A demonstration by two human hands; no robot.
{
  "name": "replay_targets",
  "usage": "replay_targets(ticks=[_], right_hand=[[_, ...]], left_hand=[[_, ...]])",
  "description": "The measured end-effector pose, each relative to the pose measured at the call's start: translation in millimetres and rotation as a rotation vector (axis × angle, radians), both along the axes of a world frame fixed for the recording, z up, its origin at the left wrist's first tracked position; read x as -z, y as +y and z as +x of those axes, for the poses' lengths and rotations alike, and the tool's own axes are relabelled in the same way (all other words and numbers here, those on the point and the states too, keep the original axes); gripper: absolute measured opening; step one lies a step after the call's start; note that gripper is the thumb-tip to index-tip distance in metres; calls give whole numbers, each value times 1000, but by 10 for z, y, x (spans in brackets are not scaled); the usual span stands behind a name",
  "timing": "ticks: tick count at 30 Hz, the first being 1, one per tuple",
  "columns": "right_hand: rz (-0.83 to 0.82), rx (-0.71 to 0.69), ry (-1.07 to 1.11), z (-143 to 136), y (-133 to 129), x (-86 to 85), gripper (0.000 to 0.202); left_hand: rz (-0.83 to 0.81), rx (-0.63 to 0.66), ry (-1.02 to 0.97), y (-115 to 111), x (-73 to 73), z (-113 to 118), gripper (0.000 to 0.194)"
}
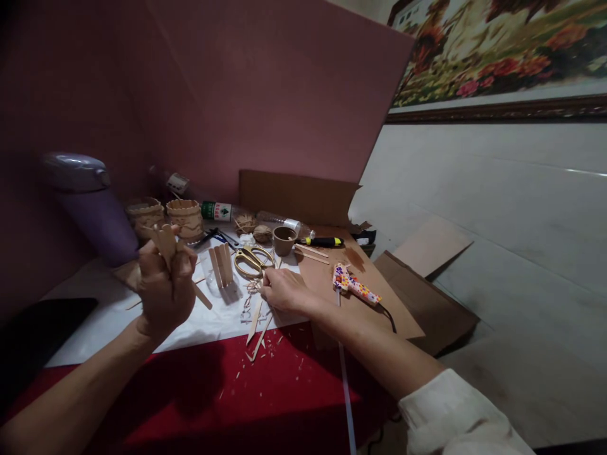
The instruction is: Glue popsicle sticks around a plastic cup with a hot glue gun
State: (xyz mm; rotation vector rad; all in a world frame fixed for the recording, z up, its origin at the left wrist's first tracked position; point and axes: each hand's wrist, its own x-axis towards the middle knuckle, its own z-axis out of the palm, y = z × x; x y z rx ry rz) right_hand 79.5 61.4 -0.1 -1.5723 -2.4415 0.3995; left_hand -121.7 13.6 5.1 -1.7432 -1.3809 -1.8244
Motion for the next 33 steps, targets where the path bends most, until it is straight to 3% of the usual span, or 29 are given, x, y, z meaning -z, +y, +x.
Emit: replay_targets(ticks=[5,13,19,24,29,33], right_hand=[[-44,-20,65,115,59,-43,10],[45,128,198,399,90,-340,13],[-122,214,635,507,82,-419,21],[-177,194,908,561,161,-406,24],[-170,157,1014,548,305,-495,28],[-303,146,1063,328,402,-657,20]], left_hand=[[-10,21,14,-23,-8,26,34],[-23,36,43,-63,-10,97,31],[-36,50,96,-40,8,87,31],[-12,39,116,-17,21,82,31],[-7,40,134,-3,59,73,32],[-12,60,139,1,80,76,33]])
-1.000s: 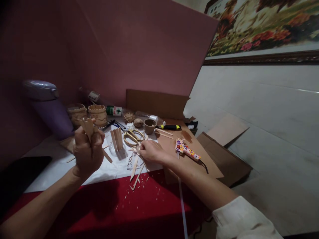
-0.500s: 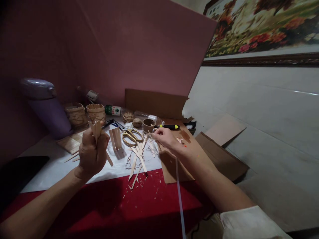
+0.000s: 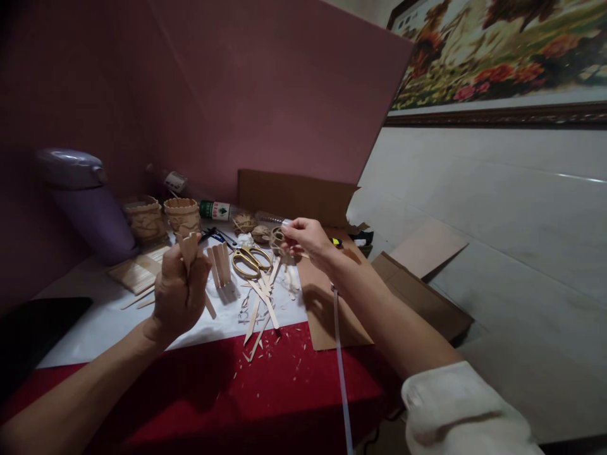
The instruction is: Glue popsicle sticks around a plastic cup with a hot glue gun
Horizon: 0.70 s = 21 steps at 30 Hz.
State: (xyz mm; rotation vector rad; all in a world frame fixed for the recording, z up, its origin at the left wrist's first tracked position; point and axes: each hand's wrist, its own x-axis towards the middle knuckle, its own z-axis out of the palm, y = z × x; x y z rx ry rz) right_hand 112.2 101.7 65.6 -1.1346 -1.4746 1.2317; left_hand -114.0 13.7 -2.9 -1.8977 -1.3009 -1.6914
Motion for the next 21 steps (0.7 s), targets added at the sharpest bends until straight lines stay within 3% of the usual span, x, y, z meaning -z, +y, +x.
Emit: replay_targets(ticks=[3,8,13,17,19,21], right_hand=[[8,-35,61,-270,105,-103,18],[149,59,-68,-658,424,-148,22],[279,135,-237,-719,670,-114,8],[412,216,-365,-557,513,-52,14],[433,190,-422,-443,298,-5,7],[400,140,-525,-313,38,41,14]], left_hand=[[-4,-15,10,2,12,-4,34],[-8,-21,24,18,43,-26,36],[-3,61,10,-4,33,-13,36],[-199,195,-111,-43,-5,50,34],[-369,328,-200,-44,-15,102,28],[-531,467,-259,-34,-12,170,19]])
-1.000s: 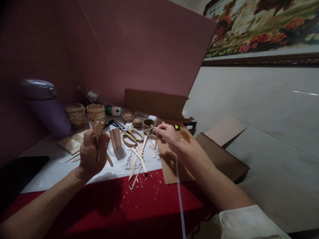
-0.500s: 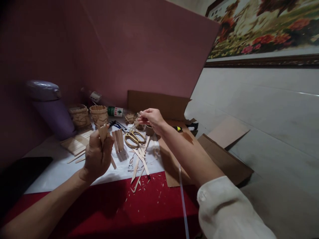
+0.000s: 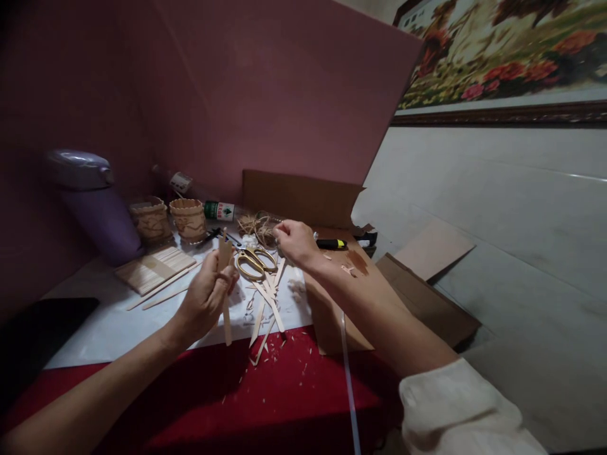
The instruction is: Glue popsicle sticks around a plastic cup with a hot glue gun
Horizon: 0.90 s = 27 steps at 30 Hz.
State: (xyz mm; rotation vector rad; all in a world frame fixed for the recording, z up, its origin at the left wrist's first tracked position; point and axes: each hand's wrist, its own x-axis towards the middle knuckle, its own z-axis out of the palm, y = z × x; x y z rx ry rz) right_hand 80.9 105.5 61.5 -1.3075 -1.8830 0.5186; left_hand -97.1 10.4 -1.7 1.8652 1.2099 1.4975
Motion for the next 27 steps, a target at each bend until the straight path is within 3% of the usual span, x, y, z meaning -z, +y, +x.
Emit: replay_targets(ticks=[2,5,11,14,18,23,27], right_hand=[[-93,-39,-20,146,-248,37,17],[-152,-56,-43,379,-487,93,19],[-238,-67,-143,693,-529,392,22],[-256,-115,-194,651,-586,554,14],[-181,-188,-282,400,-767,648,11],[-174,-136,-361,161,-843,684,21],[-221,-60,-415,270,-739,699,26]], left_hand=[[-130,92,-16,14,10,82,11],[-300,123,-12,32,25,228,8],[-589,30,38,104,-14,493,16],[-586,-21,132,170,-58,508,20],[-510,-88,196,218,-52,424,17],[-420,-114,381,132,33,354,17],[-480,-121,370,77,85,307,20]])
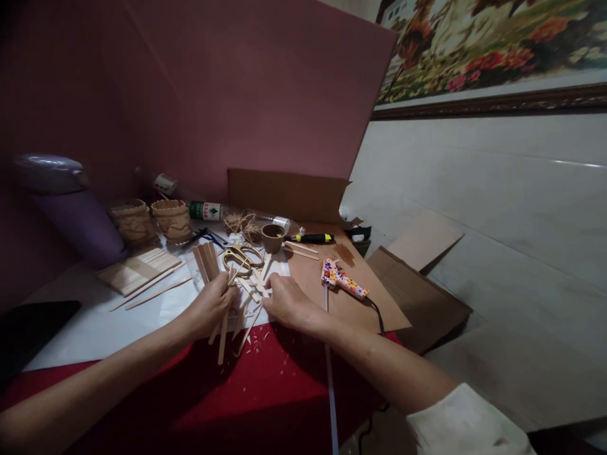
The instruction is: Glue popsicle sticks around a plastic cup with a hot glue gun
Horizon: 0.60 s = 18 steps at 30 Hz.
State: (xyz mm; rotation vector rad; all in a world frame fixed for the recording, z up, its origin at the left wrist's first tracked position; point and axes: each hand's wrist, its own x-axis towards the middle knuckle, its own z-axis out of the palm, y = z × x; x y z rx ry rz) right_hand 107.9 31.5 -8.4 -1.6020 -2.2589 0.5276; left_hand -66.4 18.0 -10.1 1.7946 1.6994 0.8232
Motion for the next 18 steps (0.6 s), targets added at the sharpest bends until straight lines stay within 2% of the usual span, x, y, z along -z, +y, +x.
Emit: replay_targets(ticks=[5,8,13,15,18], right_hand=[[23,59,-63,253,156,25,25],[35,71,-97,271,165,-10,21],[155,-9,-182,-4,-3,-136,24],[123,-42,-223,-156,-61,-157,26],[68,-23,-254,-306,-66,-147,28]], left_hand=[[-33,1,-53,1,35,-43,24],[-25,16,-90,3,16,-32,23],[-17,12,-127,28,-20,-36,22],[1,15,-134,39,-9,-53,21],[33,2,-136,35,26,-76,19]])
